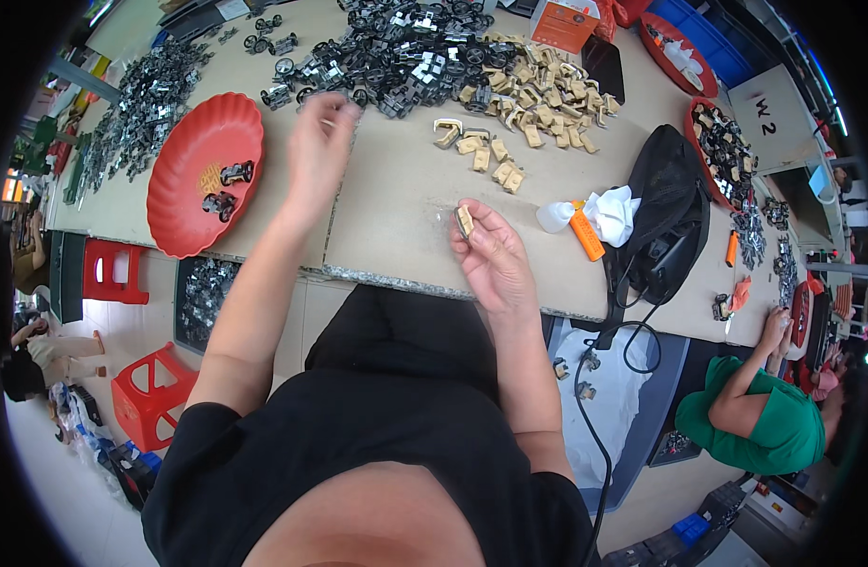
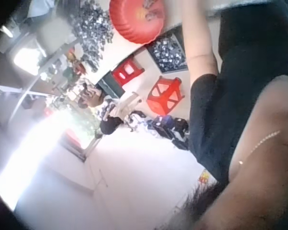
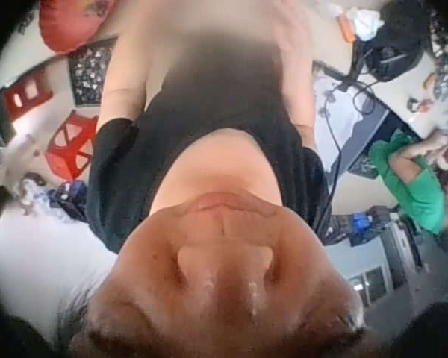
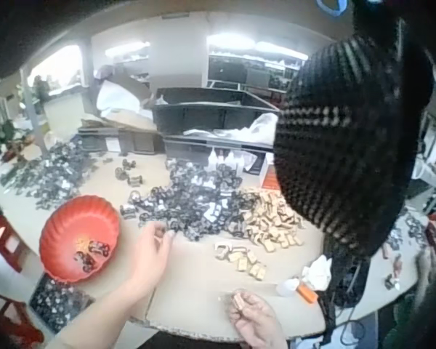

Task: Assembling small plastic and metal components using glue.

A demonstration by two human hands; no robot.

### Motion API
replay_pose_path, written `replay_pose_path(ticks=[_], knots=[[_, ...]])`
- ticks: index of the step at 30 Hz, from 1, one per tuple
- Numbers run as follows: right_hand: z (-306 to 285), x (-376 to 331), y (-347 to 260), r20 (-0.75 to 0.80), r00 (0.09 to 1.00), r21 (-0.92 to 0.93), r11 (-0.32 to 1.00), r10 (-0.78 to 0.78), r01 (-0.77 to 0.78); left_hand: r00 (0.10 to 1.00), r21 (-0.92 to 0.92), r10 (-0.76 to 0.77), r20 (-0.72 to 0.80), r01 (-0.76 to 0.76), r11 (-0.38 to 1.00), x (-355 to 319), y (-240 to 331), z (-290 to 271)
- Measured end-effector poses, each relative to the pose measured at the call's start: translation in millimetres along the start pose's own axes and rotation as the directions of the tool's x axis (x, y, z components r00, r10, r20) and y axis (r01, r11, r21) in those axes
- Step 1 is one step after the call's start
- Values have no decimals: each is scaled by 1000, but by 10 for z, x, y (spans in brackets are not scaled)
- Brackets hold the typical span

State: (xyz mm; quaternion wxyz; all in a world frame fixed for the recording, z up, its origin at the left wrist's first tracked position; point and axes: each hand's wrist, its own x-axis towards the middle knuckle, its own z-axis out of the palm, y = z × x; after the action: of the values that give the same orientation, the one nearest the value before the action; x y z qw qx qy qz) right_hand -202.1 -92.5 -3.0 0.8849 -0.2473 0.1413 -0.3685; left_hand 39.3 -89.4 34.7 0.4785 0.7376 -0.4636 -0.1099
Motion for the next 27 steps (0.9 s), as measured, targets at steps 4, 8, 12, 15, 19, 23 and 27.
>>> replay_pose_path(ticks=[4, 8, 12, 15, 19, 23, 27], knots=[[55, 2, 18, 16, 1000, -14, 1000, 20, -20, 976, 445, 167, -141, -88, 891, 251, -297, -33], [15, -6, 6, 39, 999, 4, 1000, 31, -31, 980, 404, 197, -34, -167, 899, 174, -340, -21], [11, 17, 8, -6, 999, -32, 999, 39, -39, 942, 272, 331, 60, -334, 902, -191, -218, -7], [180, 106, 48, -133, 991, -64, 997, 23, -32, 907, 170, 386, 167, -412, 895, -573, -85, 51], [254, 226, 109, -181, 983, -81, 996, 23, -38, 858, -30, 458, 233, -465, 885, -829, 33, 110], [239, 235, 103, -162, 986, -95, 994, 33, -48, 893, -258, 325, 311, -250, 933, -792, -34, 89], [250, 245, 95, -147, 988, -154, 986, 47, -70, 862, -520, 120, 493, 182, 834, -688, -72, 82]])
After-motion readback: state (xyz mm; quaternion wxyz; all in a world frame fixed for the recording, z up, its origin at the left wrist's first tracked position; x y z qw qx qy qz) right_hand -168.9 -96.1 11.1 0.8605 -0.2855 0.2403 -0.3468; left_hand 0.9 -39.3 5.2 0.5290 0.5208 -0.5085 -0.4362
